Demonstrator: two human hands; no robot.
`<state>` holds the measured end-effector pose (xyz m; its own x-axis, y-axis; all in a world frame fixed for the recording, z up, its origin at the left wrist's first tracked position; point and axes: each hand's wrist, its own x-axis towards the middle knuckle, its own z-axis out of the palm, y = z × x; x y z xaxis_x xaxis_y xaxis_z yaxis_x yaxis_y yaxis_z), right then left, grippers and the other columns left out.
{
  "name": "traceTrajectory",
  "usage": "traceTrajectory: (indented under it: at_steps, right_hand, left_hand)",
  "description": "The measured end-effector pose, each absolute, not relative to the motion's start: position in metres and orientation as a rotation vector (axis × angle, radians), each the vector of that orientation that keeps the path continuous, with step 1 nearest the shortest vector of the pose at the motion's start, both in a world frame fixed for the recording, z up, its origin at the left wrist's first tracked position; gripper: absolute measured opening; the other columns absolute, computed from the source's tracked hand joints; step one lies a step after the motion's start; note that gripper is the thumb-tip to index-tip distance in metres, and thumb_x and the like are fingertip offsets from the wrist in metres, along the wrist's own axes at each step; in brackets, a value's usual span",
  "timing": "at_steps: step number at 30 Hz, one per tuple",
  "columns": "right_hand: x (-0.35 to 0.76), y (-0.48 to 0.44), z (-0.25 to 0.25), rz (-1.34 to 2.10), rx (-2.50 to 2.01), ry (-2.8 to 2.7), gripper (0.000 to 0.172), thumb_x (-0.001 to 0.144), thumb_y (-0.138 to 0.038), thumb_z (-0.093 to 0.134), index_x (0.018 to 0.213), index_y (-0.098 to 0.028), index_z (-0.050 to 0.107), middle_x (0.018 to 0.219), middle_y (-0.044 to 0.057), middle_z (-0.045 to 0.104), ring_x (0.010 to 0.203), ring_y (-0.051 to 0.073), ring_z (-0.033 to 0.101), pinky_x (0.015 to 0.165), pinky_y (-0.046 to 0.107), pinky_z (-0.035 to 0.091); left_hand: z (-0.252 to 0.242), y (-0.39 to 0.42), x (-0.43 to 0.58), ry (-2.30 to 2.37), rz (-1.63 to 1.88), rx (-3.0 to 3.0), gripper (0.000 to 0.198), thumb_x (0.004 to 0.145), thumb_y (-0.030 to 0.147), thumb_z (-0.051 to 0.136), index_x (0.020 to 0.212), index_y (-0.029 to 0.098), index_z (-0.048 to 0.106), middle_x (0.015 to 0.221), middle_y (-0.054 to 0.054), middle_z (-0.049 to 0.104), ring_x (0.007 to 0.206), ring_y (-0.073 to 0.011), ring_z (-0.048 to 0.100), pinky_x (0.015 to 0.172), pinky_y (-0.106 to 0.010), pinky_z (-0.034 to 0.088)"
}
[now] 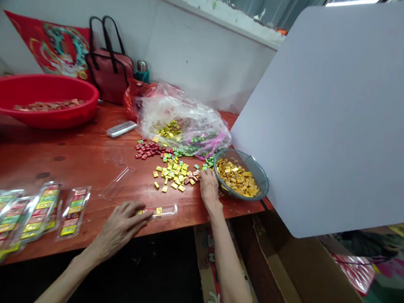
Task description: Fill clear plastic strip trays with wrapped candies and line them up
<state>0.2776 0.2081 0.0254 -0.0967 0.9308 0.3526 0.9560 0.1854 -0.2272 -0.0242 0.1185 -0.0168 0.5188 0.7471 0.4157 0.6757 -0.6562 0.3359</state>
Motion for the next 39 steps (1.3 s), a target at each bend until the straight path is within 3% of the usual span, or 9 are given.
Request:
traceTrajectory:
  at_steps: [4,8,15,18,25,31,36,39]
  right_hand:
    - [0.29,0.222,0.022,-0.074,-1.773,-2.177,0.023,0.087,-0.009,0.046,0.082,-0.018,0.066,0.088,0.009,0.061,0.087,0.023,0.049,0.079,0.034,0.04]
    - [0.289,0.214,0.025,-0.014,-1.722,-2.132,0.02,0.09,-0.015,0.047,0.088,-0.017,0.066,0.093,0.01,0.062,0.09,0.023,0.052,0.082,0.034,0.04]
    - [0.261,0.17,0.039,0.744,-1.406,-1.993,0.021,0.091,-0.027,0.048,0.098,-0.02,0.067,0.095,0.003,0.068,0.086,0.016,0.061,0.08,0.028,0.046]
    - [0.251,0.161,0.037,0.903,-1.381,-1.98,0.02,0.09,-0.028,0.05,0.097,-0.019,0.066,0.091,0.003,0.068,0.084,0.016,0.061,0.077,0.028,0.046]
    - [0.277,0.183,0.04,0.619,-1.461,-2.192,0.018,0.089,-0.018,0.049,0.081,-0.019,0.065,0.084,0.002,0.062,0.078,0.014,0.057,0.075,0.026,0.042]
    - [0.279,0.247,0.034,0.147,-1.755,-2.047,0.016,0.087,-0.015,0.051,0.086,-0.017,0.067,0.088,0.006,0.059,0.079,0.017,0.054,0.073,0.027,0.04]
    - [0.274,0.293,0.024,0.169,-1.84,-1.989,0.01,0.076,-0.008,0.058,0.072,-0.014,0.065,0.082,0.009,0.06,0.079,0.019,0.054,0.071,0.029,0.039]
    - [0.275,0.296,0.031,0.19,-1.817,-1.966,0.008,0.076,-0.011,0.058,0.078,-0.015,0.065,0.08,0.006,0.062,0.075,0.018,0.056,0.07,0.028,0.04]
  left_hand:
    - [-0.015,0.118,-0.024,1.24,0.799,2.589,0.027,0.094,0.028,0.051,0.119,0.03,0.062,0.114,-0.008,0.057,0.1,-0.0233,0.05,0.082,-0.037,0.045]
    - [-0.015,0.117,-0.024,1.247,0.791,2.555,0.027,0.095,0.029,0.05,0.119,0.028,0.062,0.115,-0.008,0.058,0.101,-0.0238,0.05,0.083,-0.039,0.045]
    - [-0.018,0.118,-0.027,1.237,0.855,2.442,0.03,0.094,0.031,0.051,0.122,0.024,0.057,0.118,-0.009,0.061,0.104,-0.0237,0.053,0.088,-0.041,0.045]
    - [-0.019,0.117,-0.028,1.252,0.858,2.43,0.032,0.093,0.031,0.052,0.124,0.024,0.056,0.118,-0.009,0.062,0.106,-0.0243,0.054,0.088,-0.041,0.045]
    - [-0.019,0.117,-0.027,1.245,0.865,2.428,0.031,0.094,0.029,0.052,0.124,0.025,0.055,0.119,-0.008,0.061,0.107,-0.0241,0.054,0.089,-0.041,0.045]
    - [-0.018,0.118,-0.027,1.25,0.86,2.407,0.032,0.093,0.03,0.054,0.124,0.024,0.056,0.12,-0.008,0.061,0.108,-0.0242,0.054,0.089,-0.04,0.045]
    - [-0.015,0.117,-0.027,1.257,0.856,2.391,0.033,0.093,0.03,0.054,0.125,0.023,0.054,0.118,-0.008,0.062,0.107,-0.0239,0.054,0.09,-0.04,0.045]
    - [-0.015,0.117,-0.027,1.249,0.871,2.382,0.032,0.092,0.031,0.055,0.123,0.022,0.056,0.117,-0.008,0.063,0.107,-0.0239,0.054,0.09,-0.039,0.044]
